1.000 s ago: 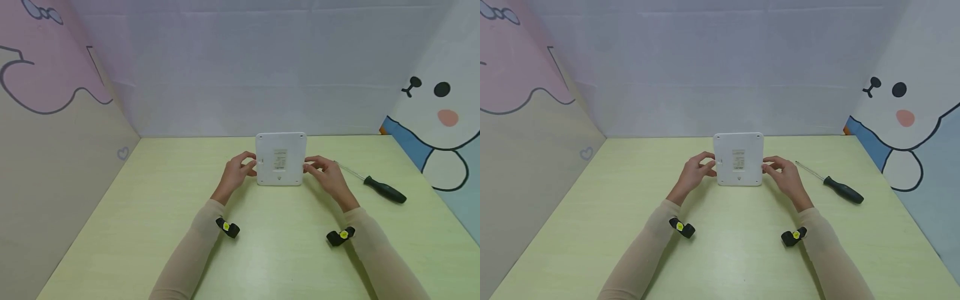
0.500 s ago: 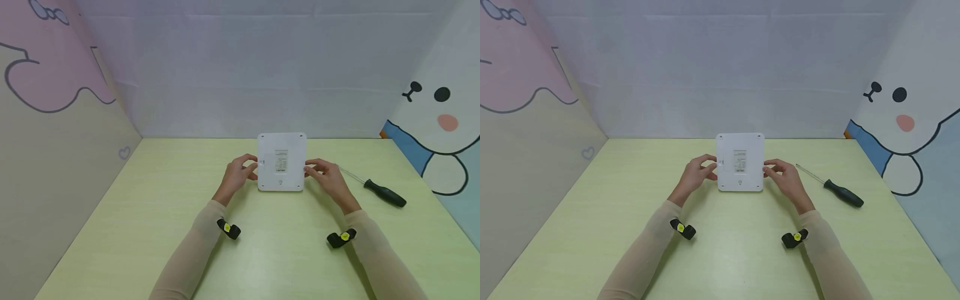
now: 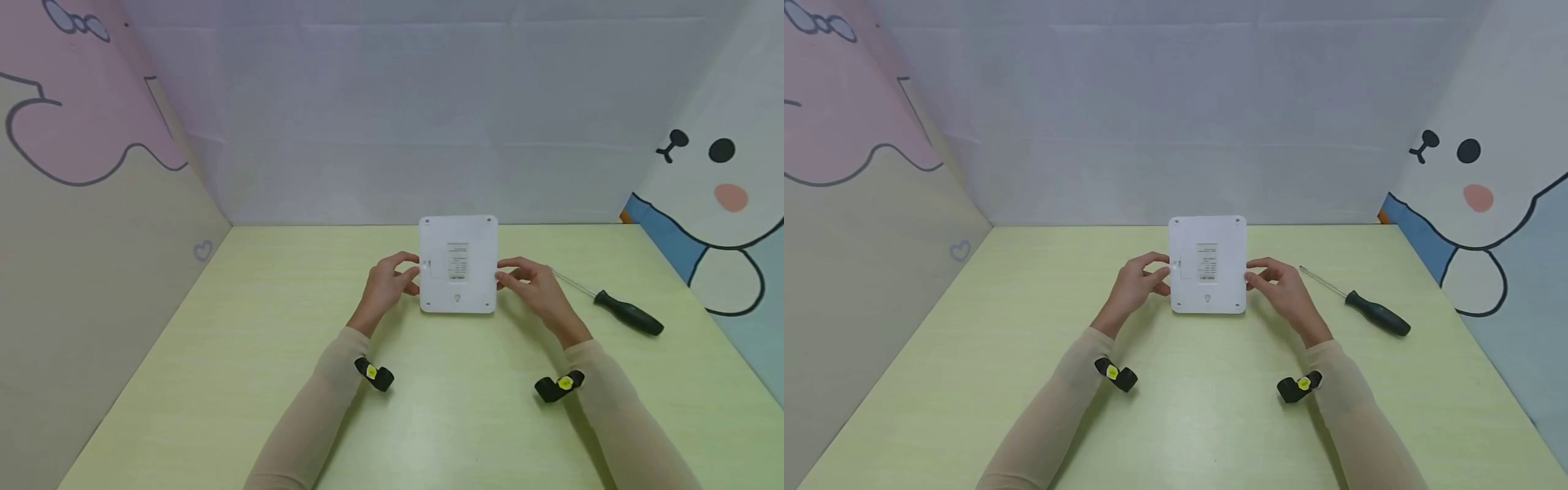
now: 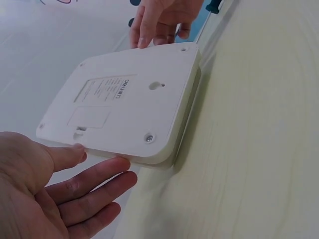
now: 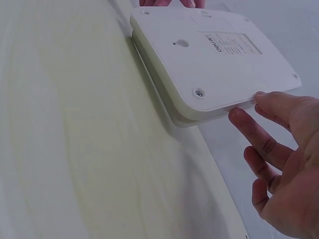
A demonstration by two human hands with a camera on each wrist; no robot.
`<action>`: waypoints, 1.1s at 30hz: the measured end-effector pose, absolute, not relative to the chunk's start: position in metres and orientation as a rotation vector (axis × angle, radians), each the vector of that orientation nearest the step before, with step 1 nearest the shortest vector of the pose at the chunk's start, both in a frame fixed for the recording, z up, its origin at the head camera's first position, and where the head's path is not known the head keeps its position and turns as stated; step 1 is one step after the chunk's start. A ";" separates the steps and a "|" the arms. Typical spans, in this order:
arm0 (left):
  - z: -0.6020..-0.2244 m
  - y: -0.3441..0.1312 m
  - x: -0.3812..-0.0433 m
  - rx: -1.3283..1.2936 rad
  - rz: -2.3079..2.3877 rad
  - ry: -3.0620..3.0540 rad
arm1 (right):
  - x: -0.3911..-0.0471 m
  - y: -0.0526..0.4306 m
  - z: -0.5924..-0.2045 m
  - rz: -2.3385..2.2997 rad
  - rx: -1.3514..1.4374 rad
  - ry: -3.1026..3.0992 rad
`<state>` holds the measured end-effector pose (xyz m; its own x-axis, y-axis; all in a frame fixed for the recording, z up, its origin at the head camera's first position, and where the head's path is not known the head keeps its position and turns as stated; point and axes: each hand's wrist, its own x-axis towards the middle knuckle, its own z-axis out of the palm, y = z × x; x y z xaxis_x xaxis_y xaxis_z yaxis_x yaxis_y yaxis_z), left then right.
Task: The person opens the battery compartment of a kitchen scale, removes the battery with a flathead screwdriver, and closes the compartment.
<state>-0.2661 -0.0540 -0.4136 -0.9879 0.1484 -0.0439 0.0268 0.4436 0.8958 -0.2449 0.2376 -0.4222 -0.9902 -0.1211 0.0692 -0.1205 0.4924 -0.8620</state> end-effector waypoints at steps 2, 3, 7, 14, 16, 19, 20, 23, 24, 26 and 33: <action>-0.414 -0.054 -0.267 0.155 1.583 2.567 | -0.245 0.238 -0.422 -1.562 -0.225 2.712; -0.414 -0.053 -0.267 0.153 1.579 2.565 | -0.245 0.239 -0.421 -1.563 -0.225 2.708; -0.414 -0.054 -0.267 0.159 1.563 2.552 | -0.244 0.239 -0.422 -1.588 -0.213 2.670; -0.414 -0.055 -0.265 0.126 1.544 2.480 | -0.244 0.240 -0.426 -1.665 -0.173 2.548; -0.415 -0.055 -0.264 0.116 1.538 2.459 | -0.245 0.240 -0.427 -1.670 -0.158 2.523; -0.416 -0.055 -0.264 0.113 1.539 2.439 | -0.245 0.241 -0.428 -1.664 -0.139 2.492; -0.417 -0.055 -0.264 0.115 1.539 2.437 | -0.244 0.241 -0.428 -1.668 -0.132 2.478; -0.418 -0.055 -0.264 0.117 1.528 2.440 | -0.244 0.241 -0.428 -1.662 -0.113 2.446; -0.419 -0.055 -0.264 0.117 1.524 2.443 | -0.244 0.242 -0.427 -1.660 -0.104 2.437; -0.420 -0.054 -0.264 0.114 1.517 2.449 | -0.243 0.242 -0.427 -1.651 -0.089 2.427; -0.420 -0.050 -0.262 0.079 1.499 2.460 | -0.243 0.240 -0.428 -1.614 -0.072 2.449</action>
